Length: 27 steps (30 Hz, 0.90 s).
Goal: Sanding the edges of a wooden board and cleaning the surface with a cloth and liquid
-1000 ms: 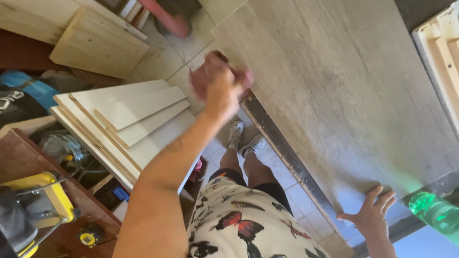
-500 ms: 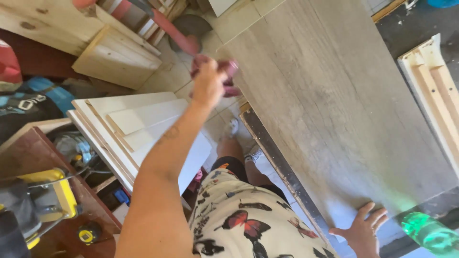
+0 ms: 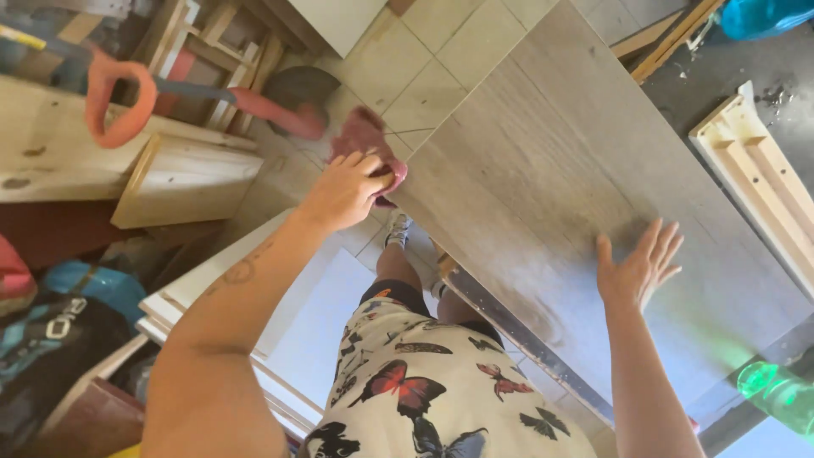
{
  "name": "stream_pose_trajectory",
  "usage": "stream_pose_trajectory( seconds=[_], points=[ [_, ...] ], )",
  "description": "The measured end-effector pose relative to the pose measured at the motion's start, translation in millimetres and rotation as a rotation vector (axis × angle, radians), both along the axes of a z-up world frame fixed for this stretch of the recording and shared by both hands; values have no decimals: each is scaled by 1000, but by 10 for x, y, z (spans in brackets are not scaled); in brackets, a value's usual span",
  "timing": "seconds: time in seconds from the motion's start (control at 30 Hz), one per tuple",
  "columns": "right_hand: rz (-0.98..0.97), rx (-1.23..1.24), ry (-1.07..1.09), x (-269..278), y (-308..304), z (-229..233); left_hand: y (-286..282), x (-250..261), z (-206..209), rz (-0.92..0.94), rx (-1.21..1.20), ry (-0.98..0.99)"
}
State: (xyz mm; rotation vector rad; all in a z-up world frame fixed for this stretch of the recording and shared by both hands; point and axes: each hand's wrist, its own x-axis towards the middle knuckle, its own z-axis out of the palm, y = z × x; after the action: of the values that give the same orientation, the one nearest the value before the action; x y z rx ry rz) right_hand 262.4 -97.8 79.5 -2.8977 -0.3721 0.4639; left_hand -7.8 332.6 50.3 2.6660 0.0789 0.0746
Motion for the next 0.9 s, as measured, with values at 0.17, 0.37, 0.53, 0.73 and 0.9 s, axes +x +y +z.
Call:
stream_pose_trajectory(
  seconds=[0.17,0.37,0.53,0.73,0.9],
  points=[
    [-54,-54,-109,34,225,-279,117,458,75,-36,81,-71],
    [-54,-30,-145,26,173,-361,200,1386,-81,-40,16,-73],
    [-45,4,-168,31,224,-322,178,844,137,-107,85,115],
    [-30,6,-173,21,206,-320,205,1838,-90,-27,56,-92],
    [-46,24,-169,40,205,-331,205,1493,101,-73,88,-126]
  ],
)
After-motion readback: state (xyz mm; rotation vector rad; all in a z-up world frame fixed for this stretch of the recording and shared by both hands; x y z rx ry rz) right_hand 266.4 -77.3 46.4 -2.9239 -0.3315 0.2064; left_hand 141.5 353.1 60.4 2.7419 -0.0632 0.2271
